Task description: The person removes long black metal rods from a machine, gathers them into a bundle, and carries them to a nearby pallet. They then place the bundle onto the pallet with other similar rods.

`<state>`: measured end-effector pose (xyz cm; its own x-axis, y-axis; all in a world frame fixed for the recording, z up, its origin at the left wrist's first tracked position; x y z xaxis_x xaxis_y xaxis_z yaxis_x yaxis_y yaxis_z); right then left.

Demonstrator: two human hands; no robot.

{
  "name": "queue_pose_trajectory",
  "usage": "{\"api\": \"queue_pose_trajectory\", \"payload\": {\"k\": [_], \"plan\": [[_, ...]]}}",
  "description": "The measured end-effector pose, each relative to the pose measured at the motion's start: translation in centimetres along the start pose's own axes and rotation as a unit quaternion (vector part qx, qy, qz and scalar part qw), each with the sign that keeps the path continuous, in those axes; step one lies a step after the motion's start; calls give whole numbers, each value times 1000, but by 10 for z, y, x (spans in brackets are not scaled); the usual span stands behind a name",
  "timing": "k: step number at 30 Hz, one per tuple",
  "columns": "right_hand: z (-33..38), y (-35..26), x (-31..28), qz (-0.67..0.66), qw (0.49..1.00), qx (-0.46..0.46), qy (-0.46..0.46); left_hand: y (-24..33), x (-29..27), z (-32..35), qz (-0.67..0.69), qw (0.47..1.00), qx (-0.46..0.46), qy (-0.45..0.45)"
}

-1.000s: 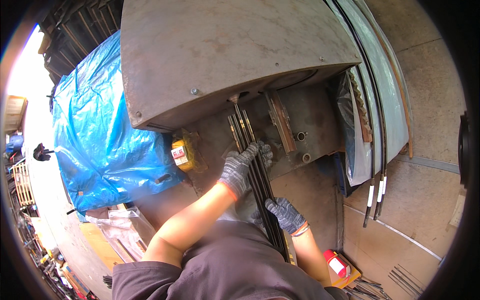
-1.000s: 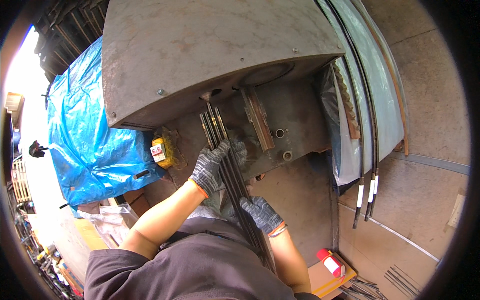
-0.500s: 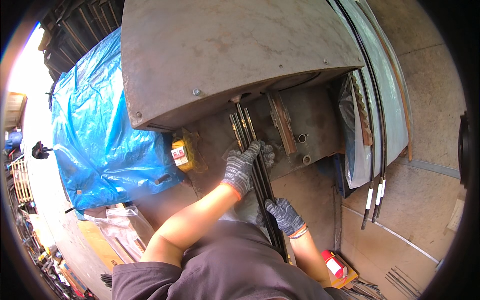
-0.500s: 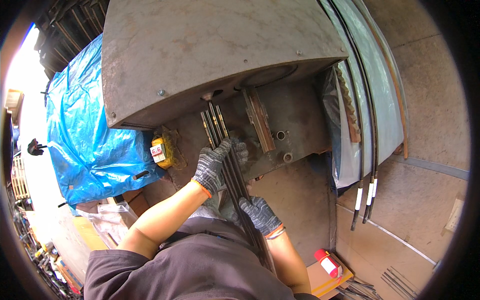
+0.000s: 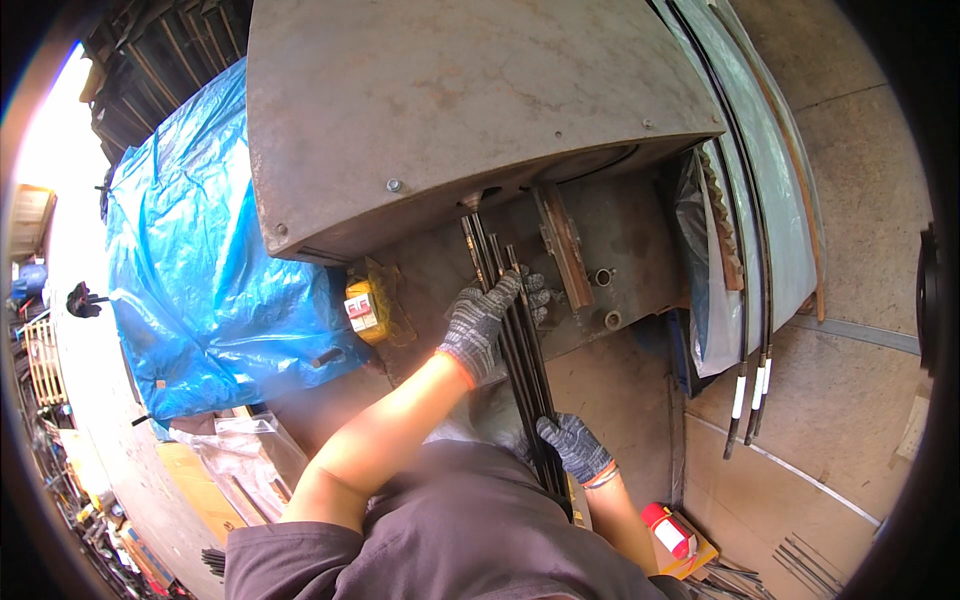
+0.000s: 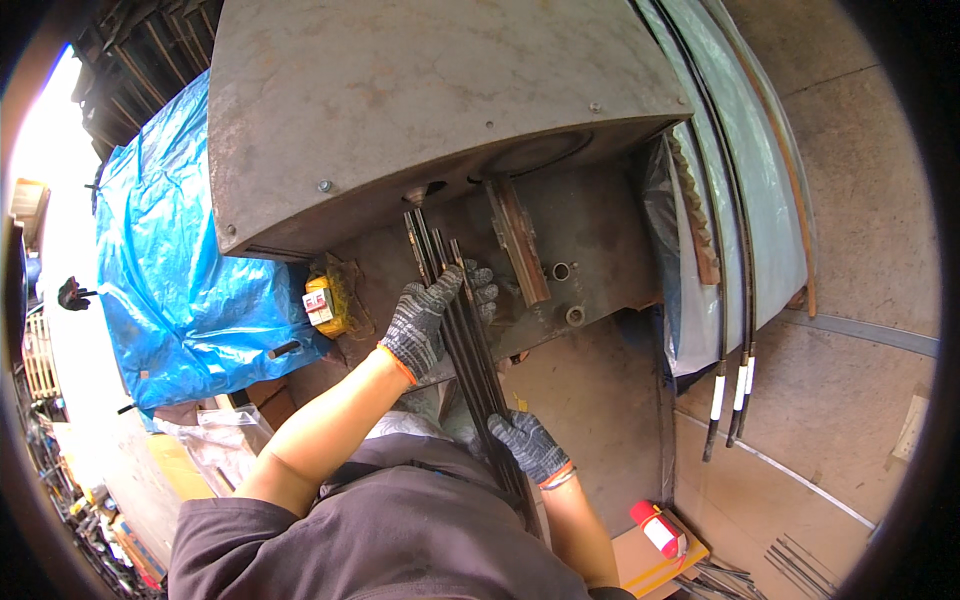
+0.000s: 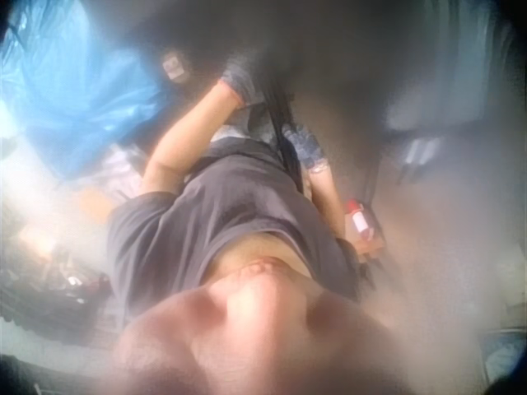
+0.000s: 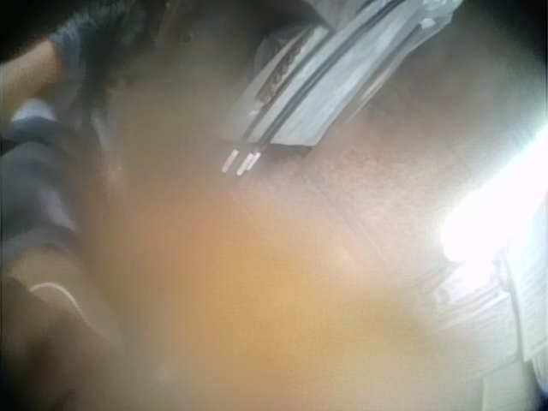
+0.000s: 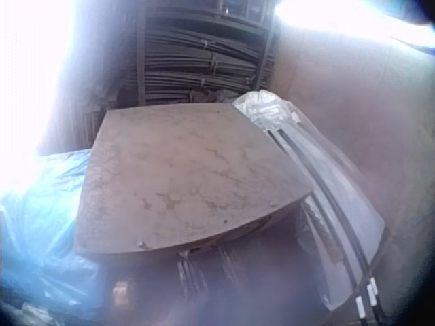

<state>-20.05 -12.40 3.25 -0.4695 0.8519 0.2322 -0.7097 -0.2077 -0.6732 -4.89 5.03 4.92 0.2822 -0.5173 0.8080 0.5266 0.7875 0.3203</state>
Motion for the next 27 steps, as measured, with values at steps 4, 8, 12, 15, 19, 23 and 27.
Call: {"api": "queue_pose_trajectory", "payload": {"k": [4,8,12,15,19,23,27], "plan": [[7,-11,5,-43,999,14,-20,-7,-2,1,10,1000,-8,5],[9,-27,7,-31,999,34,-8,-12,-7,0,27,999,-22,-9],[8,-30,8,-38,999,39,-2,-5,0,0,3,1000,-17,-6],[1,-7,-2,31,999,21,19,-4,3,-4,-7,1000,-5,-6],[4,-12,-1,31,998,29,35,-3,4,-3,-8,1000,-9,2],[5,-16,-3,64,997,10,39,-4,2,-5,-15,1000,-4,10],[9,-46,10,-19,999,26,26,-6,0,-7,-7,1000,-4,10]]}}
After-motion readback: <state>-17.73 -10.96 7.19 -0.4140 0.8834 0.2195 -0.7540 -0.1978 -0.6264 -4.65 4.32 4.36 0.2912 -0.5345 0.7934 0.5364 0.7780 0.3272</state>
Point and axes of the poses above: each hand's wrist, its own z-axis away from the middle knuckle, its own x-axis out of the palm, y = z × x, the point moved 5 cm from there along -z, towards the middle knuckle, and after that the axes turned 11 degrees about -y, right-handed, at the moved point
